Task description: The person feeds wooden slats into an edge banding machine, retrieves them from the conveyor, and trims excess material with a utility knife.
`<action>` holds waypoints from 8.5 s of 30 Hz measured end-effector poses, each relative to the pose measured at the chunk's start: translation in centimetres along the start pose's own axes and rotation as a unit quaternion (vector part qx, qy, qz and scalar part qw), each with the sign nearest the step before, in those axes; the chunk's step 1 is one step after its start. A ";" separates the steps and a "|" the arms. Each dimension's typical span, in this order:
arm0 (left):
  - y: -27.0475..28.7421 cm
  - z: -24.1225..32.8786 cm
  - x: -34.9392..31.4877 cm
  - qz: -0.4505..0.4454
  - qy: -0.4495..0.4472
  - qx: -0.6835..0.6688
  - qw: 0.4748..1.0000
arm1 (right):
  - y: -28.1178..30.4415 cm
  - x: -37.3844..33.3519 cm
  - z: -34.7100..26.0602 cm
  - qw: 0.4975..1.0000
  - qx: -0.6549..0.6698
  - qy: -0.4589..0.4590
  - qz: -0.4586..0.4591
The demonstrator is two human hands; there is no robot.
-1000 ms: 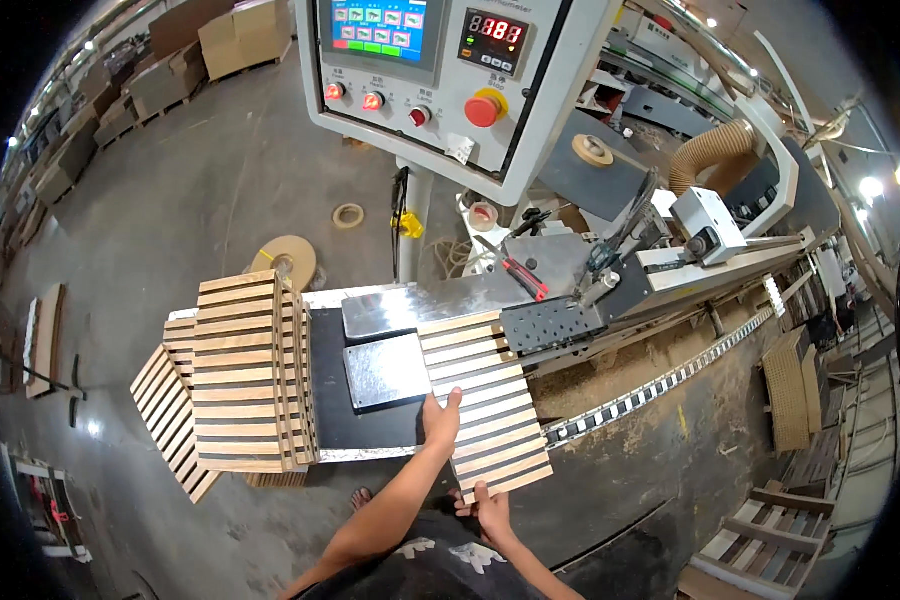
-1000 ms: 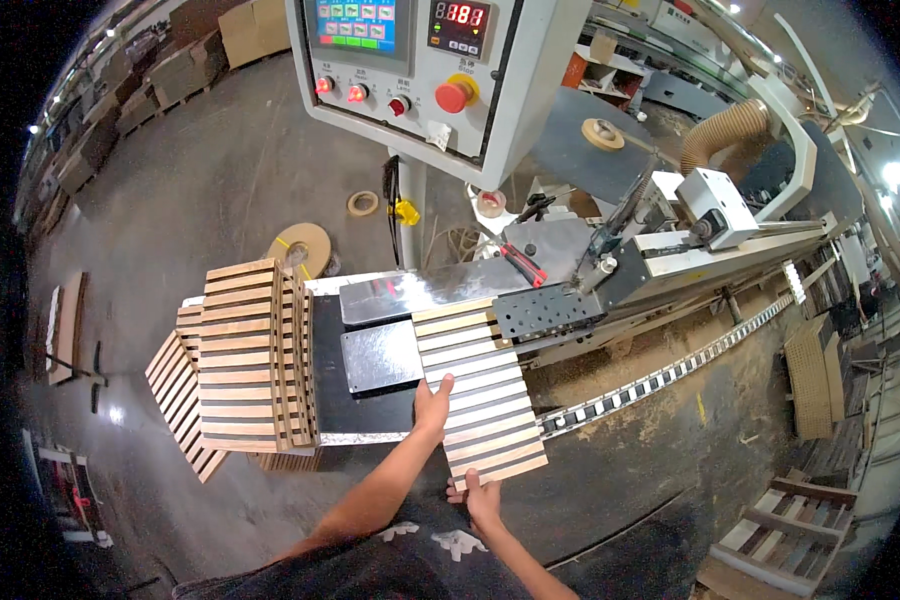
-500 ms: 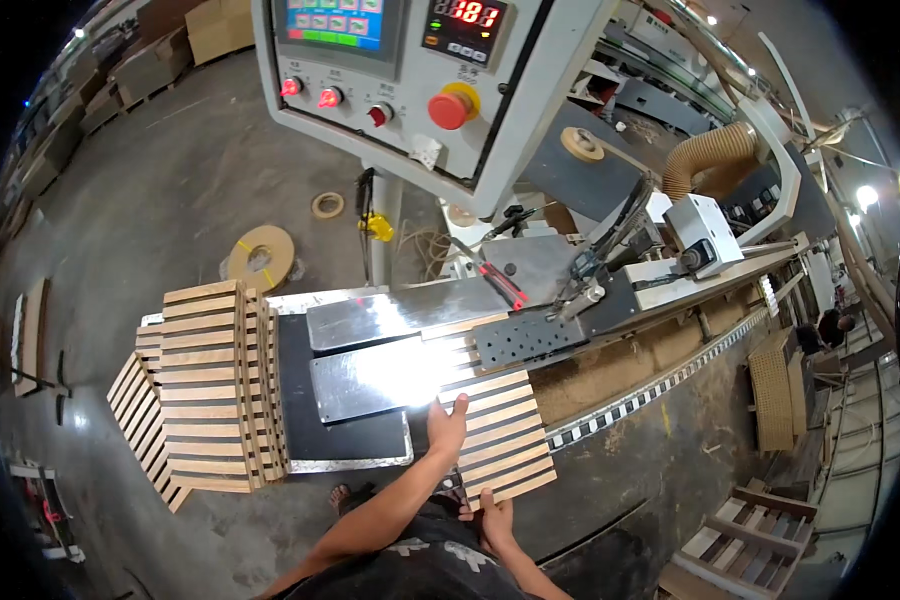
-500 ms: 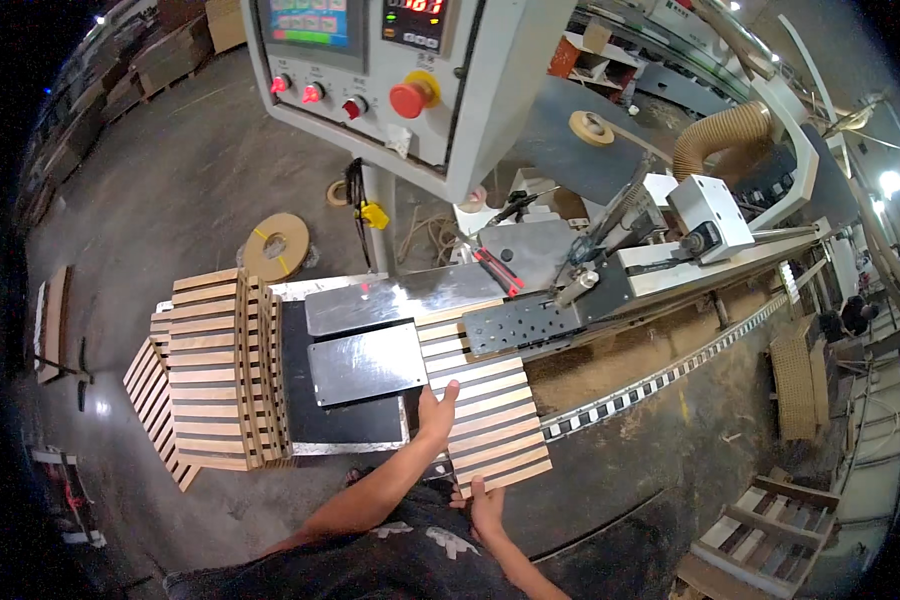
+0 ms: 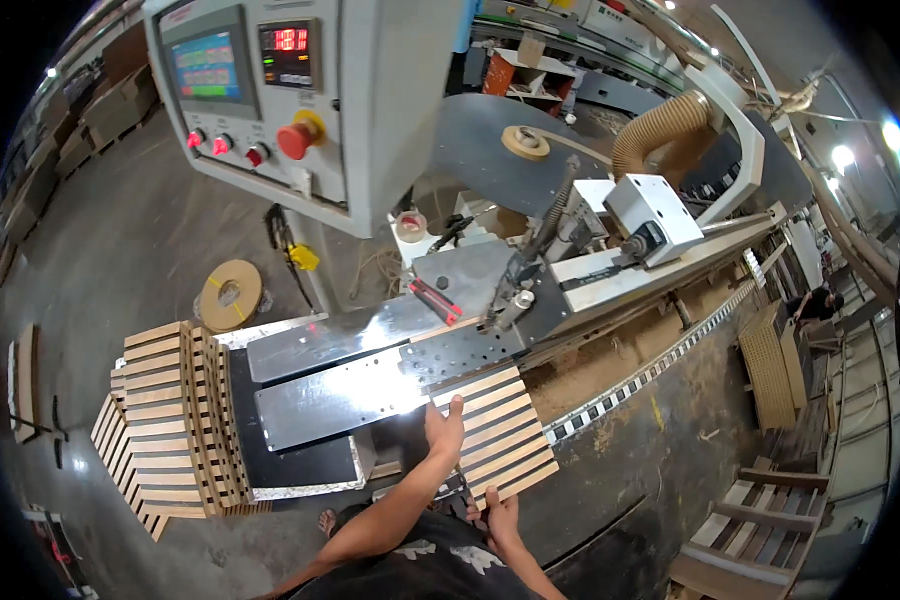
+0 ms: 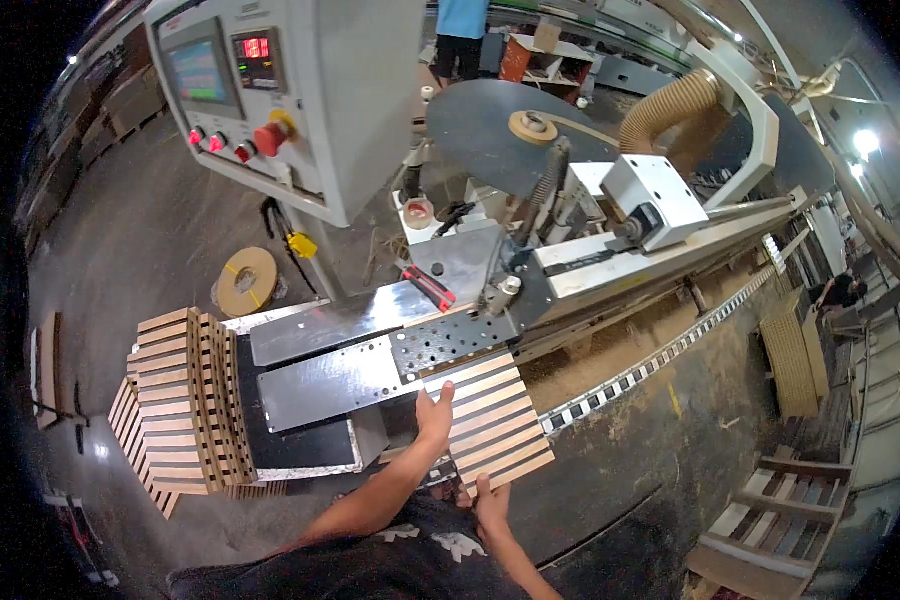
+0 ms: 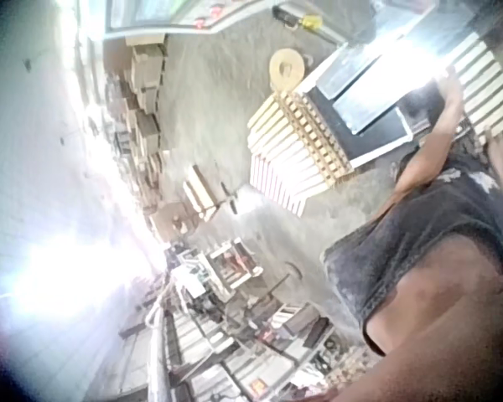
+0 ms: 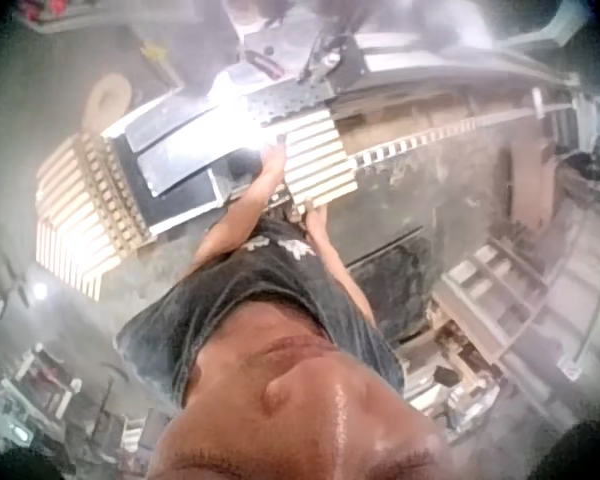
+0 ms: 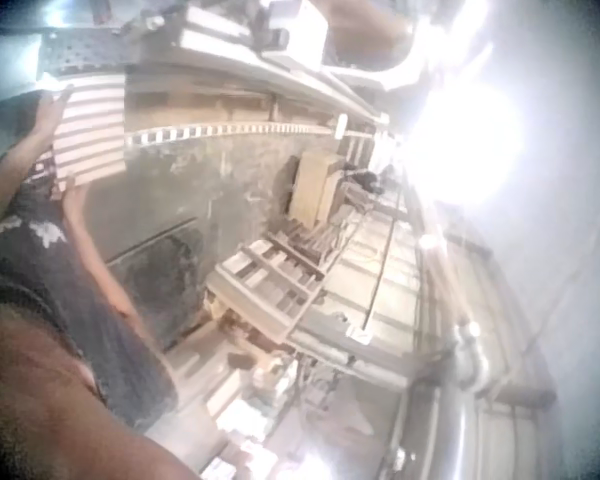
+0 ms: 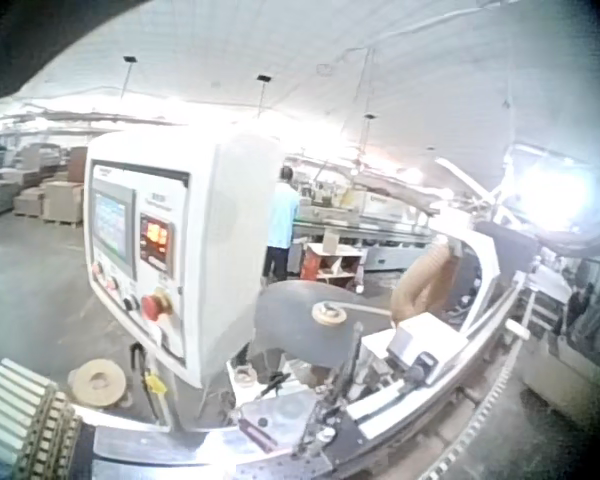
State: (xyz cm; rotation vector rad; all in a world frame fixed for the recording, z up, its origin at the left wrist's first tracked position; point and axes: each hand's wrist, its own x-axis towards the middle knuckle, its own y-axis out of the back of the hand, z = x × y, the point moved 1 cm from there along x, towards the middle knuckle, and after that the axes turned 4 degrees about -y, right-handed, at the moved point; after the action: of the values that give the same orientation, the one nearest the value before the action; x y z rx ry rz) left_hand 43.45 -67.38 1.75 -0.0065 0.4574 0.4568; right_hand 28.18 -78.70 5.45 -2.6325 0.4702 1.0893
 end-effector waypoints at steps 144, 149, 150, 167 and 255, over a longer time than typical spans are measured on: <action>27.1 -1.2 -3.8 -0.063 0.076 -0.274 0.957 | -12.2 -16.8 18.7 0.994 -0.023 -0.001 -0.104; 25.2 -1.0 -2.0 -0.071 0.049 -0.187 0.979 | -13.5 -13.1 16.9 0.996 -0.056 -0.044 -0.061; 24.9 -1.0 -2.0 -0.061 0.041 -0.188 0.979 | -13.7 -12.6 16.8 0.995 -0.046 -0.043 -0.075; 17.1 -0.8 -0.6 0.012 0.008 -0.047 0.999 | -9.1 -7.3 10.8 0.970 -0.187 -0.087 -0.132; 80.2 -16.0 -4.3 0.465 -0.047 -0.103 0.878 | -25.4 -20.9 37.2 0.834 -0.439 0.041 -0.332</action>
State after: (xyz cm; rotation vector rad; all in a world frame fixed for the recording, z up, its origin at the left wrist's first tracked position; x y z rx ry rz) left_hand -1.06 1.17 -3.23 0.0322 0.2882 1.4526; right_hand 0.39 -38.29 -2.33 -3.1147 -1.1496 1.0786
